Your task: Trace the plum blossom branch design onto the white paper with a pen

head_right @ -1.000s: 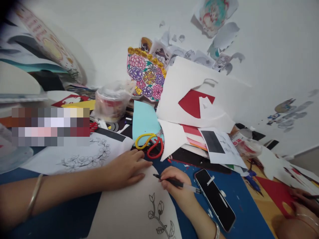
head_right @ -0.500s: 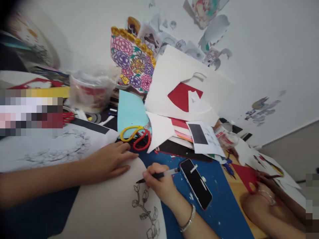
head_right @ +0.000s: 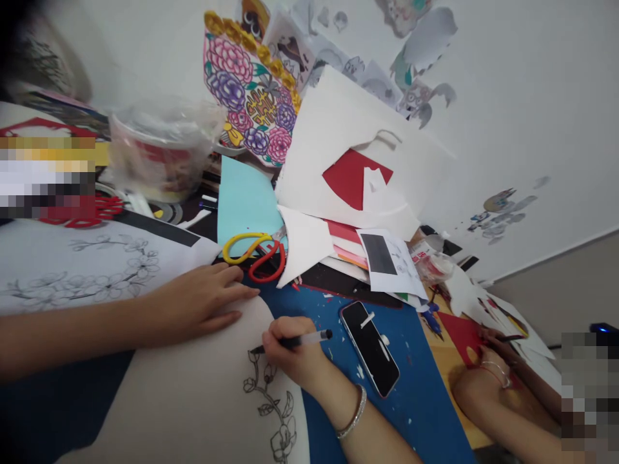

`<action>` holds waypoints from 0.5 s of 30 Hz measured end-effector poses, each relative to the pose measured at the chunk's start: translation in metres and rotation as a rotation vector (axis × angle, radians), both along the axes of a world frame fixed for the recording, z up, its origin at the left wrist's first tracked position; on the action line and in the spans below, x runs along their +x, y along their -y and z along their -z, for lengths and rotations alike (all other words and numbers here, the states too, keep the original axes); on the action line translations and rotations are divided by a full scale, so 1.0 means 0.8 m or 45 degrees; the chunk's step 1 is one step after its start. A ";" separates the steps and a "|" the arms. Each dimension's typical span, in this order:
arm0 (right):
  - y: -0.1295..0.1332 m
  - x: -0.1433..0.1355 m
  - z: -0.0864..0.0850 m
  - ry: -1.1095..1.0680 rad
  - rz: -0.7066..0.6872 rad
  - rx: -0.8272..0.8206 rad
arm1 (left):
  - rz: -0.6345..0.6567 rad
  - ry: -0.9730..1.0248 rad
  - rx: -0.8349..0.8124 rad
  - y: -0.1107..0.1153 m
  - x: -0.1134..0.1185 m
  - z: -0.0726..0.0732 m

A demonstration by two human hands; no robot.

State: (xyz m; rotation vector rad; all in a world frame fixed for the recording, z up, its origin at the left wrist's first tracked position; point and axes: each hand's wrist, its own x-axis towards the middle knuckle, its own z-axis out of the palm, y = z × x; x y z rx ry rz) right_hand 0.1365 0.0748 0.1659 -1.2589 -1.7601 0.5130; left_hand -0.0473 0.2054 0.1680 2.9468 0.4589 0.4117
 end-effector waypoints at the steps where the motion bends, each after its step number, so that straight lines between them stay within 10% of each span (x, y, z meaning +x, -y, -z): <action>1: 0.000 0.000 0.000 -0.005 -0.009 -0.008 | 0.002 0.004 0.002 0.000 0.000 0.000; 15: 0.001 0.001 -0.006 -0.017 -0.010 -0.078 | 0.006 0.007 0.019 -0.003 0.003 0.001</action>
